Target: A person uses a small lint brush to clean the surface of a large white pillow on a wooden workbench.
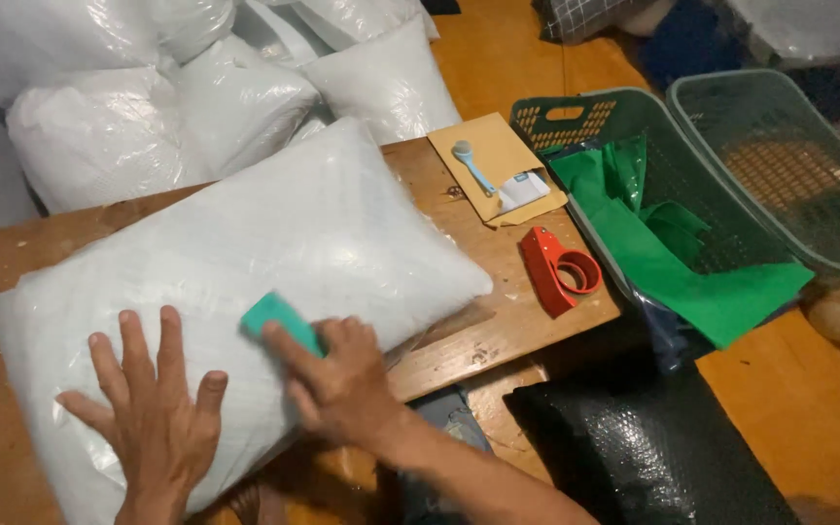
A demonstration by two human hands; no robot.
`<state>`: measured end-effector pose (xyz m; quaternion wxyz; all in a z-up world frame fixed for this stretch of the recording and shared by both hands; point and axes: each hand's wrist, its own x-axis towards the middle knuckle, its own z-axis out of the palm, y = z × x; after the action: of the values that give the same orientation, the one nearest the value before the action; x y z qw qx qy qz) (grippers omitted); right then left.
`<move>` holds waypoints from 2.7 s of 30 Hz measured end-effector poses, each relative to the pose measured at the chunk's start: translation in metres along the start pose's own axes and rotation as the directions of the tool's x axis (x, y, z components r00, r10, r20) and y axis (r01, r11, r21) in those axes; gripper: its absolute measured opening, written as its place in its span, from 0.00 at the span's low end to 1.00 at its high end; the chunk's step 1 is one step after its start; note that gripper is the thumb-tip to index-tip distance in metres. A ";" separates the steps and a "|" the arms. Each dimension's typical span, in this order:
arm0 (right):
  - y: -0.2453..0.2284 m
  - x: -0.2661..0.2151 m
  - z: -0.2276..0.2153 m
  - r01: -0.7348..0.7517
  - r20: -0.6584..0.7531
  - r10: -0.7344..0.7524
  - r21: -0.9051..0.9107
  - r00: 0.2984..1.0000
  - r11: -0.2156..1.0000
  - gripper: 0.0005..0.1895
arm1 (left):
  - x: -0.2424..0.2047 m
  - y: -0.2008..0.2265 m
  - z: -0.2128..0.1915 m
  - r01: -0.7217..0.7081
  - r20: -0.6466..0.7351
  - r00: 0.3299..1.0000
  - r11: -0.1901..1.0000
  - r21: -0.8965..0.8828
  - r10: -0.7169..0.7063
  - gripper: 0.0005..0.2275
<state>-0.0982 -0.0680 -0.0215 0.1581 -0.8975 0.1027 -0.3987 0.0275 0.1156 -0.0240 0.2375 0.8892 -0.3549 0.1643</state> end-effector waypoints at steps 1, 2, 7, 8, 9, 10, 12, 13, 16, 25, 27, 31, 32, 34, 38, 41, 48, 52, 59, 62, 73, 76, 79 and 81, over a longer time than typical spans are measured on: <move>-0.015 -0.009 0.002 0.145 0.028 -0.146 0.019 0.989 0.989 0.32 | 0.001 0.000 -0.003 0.049 0.029 0.998 0.999 -0.011 -0.049 0.39; -0.031 -0.019 0.003 0.288 0.061 -0.290 0.041 0.955 0.957 0.29 | 0.002 0.000 -0.005 0.101 0.059 0.993 0.995 -0.023 -0.099 0.42; 0.084 0.018 0.002 0.036 -0.056 -0.048 -0.196 0.997 0.980 0.33 | 0.002 0.001 0.000 0.024 -0.035 0.999 0.991 0.131 -0.020 0.44; 0.121 0.024 0.003 -0.104 -0.149 0.066 -0.264 0.987 0.959 0.41 | 0.002 0.002 0.001 0.036 -0.035 0.999 0.988 0.150 -0.031 0.45; 0.132 0.041 -0.018 -0.105 -0.151 0.066 -0.265 0.986 0.958 0.41 | 0.002 0.001 0.003 0.034 -0.035 0.999 0.988 0.150 -0.029 0.45; 0.143 0.055 -0.039 -0.534 0.071 0.542 -0.099 0.838 0.839 0.33 | 0.001 0.001 0.005 -0.026 -0.094 0.994 0.975 0.222 0.048 0.44; 0.152 0.058 -0.054 -0.862 0.343 0.819 -0.050 0.460 0.505 0.31 | -0.003 -0.001 0.011 -0.082 -0.150 0.980 0.952 0.295 0.130 0.44; 0.151 0.048 -0.048 -0.782 0.216 0.777 -0.080 0.592 0.618 0.30 | -0.005 -0.003 0.014 -0.079 -0.171 0.976 0.956 0.282 0.132 0.43; 0.080 0.017 -0.022 -0.488 -0.035 0.487 -0.054 0.873 0.871 0.27 | -0.002 -0.006 0.014 -0.072 -0.172 0.978 0.962 0.262 0.120 0.41; 0.074 -0.013 -0.011 -0.071 -0.106 0.061 -0.089 0.992 0.994 0.33 | 0.006 -0.005 -0.002 0.092 0.053 0.994 0.992 0.084 -0.096 0.39; 0.123 0.007 -0.033 -0.235 -0.245 0.188 -0.177 0.951 0.956 0.30 | 0.006 -0.004 0.002 0.045 0.003 0.999 0.997 0.060 -0.045 0.38; 0.163 0.012 -0.064 -0.845 0.148 0.851 -0.122 0.503 0.521 0.35 | -0.003 -0.007 0.010 -0.110 -0.178 0.966 0.924 0.366 0.185 0.37; 0.166 0.008 -0.059 -0.825 0.079 0.826 -0.055 0.558 0.562 0.35 | -0.002 -0.010 0.012 -0.125 -0.206 0.956 0.924 0.362 0.210 0.38; 0.122 -0.019 -0.026 -0.693 -0.059 0.692 0.003 0.720 0.721 0.32 | 0.003 -0.005 0.006 -0.099 -0.155 0.977 0.956 0.276 0.146 0.36; 0.024 -0.063 0.023 -0.058 -0.155 0.067 0.067 0.986 0.996 0.41 | 0.006 -0.008 0.005 -0.074 -0.098 0.990 0.970 0.229 0.099 0.35; 0.011 -0.067 0.017 0.283 -0.102 -0.278 0.034 0.955 0.959 0.21 | 0.030 0.017 -0.021 0.192 0.168 0.963 0.974 0.118 -0.210 0.36; 0.145 -0.053 -0.008 -0.588 -0.406 0.580 0.121 0.706 0.800 0.26 | 0.028 0.013 -0.019 0.202 0.205 0.956 0.978 0.055 -0.209 0.37; 0.120 -0.059 0.005 -0.640 -0.330 0.789 0.463 0.518 0.613 0.33 | 0.022 0.002 -0.009 0.058 0.065 0.996 0.989 0.137 -0.067 0.37; -0.012 -0.107 0.048 0.387 0.050 -0.401 0.177 0.915 0.905 0.17 | 0.042 0.013 -0.039 0.247 0.345 0.897 0.961 0.123 -0.275 0.36; 0.052 -0.115 0.060 0.238 -0.083 -0.228 0.144 0.970 0.960 0.40 | 0.042 0.005 -0.048 0.228 0.367 0.891 0.963 0.144 -0.266 0.38; -0.004 -0.035 0.018 0.038 -0.018 -0.037 0.096 0.999 0.995 0.31 | -0.004 -0.019 -0.001 0.046 0.005 0.999 0.997 0.058 -0.046 0.41; 0.005 -0.011 0.015 0.335 0.139 -0.333 0.009 0.933 0.942 0.32 | -0.012 -0.019 0.000 -0.015 -0.060 0.998 0.997 0.075 0.020 0.38; 0.073 0.032 0.017 0.117 0.073 -0.105 -0.179 0.992 0.977 0.37 | -0.014 -0.010 0.001 0.019 -0.048 0.999 1.000 0.012 -0.019 0.40; 0.112 0.064 0.011 -0.073 -0.005 0.075 -0.307 0.997 0.949 0.39 | -0.015 -0.005 0.004 0.016 -0.057 0.998 1.000 0.000 -0.016 0.41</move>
<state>-0.0542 -0.1900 -0.0253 0.0319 -0.9081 0.1963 -0.3686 0.0207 0.1249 -0.0352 0.2487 0.8869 -0.3410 0.1879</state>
